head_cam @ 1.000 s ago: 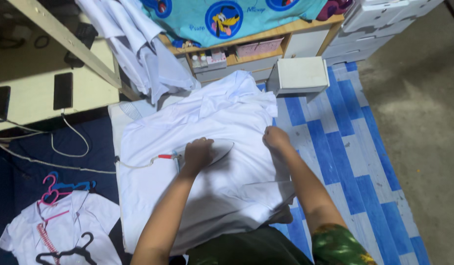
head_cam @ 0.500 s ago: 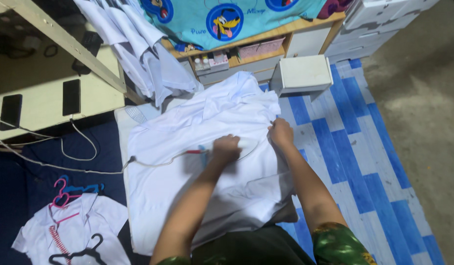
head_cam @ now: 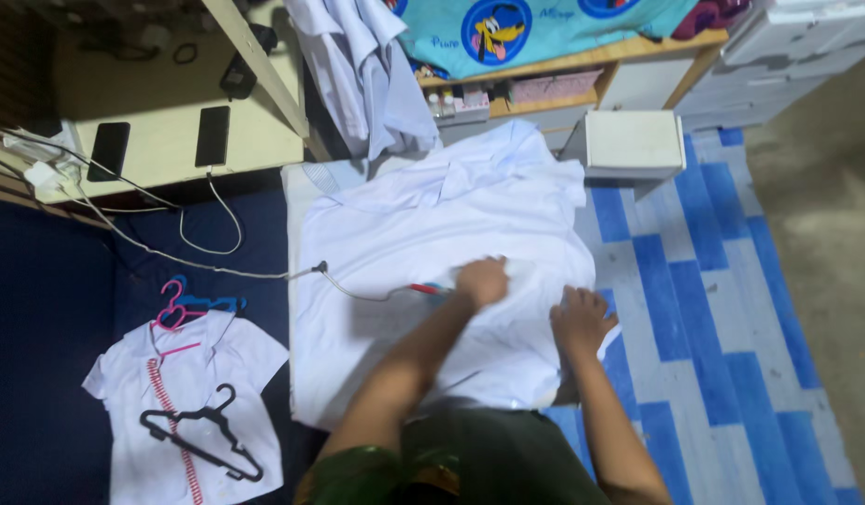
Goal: The person irons a white shirt on an ironing board, repeatedly smoothing the body, sleeves, and collar with a handheld iron. The shirt is repositioned several times to access different areas, and the iron is set aside briefly between passes.
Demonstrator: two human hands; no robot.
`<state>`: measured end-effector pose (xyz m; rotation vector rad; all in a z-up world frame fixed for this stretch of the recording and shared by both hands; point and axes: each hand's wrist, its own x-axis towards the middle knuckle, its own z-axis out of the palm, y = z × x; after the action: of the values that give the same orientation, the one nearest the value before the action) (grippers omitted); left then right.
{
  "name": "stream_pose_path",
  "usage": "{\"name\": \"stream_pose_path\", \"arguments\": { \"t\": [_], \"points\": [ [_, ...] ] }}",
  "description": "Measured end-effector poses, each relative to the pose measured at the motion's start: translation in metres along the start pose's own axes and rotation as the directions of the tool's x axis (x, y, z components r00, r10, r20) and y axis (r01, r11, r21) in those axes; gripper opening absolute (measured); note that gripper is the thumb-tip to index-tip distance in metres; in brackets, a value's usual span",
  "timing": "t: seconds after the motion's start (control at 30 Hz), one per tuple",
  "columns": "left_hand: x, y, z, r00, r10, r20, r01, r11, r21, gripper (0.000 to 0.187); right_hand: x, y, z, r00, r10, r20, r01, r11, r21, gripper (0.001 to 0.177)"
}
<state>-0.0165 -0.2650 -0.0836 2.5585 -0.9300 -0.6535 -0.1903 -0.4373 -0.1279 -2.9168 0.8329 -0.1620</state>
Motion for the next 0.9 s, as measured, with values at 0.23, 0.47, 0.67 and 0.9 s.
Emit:
{"name": "stream_pose_path", "arguments": {
  "t": [0.23, 0.47, 0.67, 0.9],
  "points": [
    [-0.079, -0.159, -0.030, 0.948, -0.213, -0.237, 0.226, 0.974, 0.028, 0.051, 0.004, 0.000, -0.007, 0.999, 0.012, 0.052, -0.006, 0.995, -0.104, 0.046],
    [-0.207, -0.217, -0.110, 0.810, -0.535, -0.239, 0.546, 0.837, -0.021, 0.046, 0.011, 0.003, 0.007, 0.993, 0.065, 0.094, -0.052, 0.989, -0.141, 0.041],
    [-0.256, -0.242, -0.122, 0.748, -0.585, -0.314, 0.585, 0.804, -0.107, 0.048, 0.021, -0.001, -0.006, 0.971, 0.147, 0.186, -0.129, 0.986, -0.108, 0.063],
    [-0.253, -0.221, -0.125, 0.843, -0.498, -0.204, 0.508, 0.861, -0.004, 0.054, 0.020, 0.014, -0.023, 0.901, 0.332, 0.281, -0.350, 0.937, 0.015, 0.065]
  ]
}}
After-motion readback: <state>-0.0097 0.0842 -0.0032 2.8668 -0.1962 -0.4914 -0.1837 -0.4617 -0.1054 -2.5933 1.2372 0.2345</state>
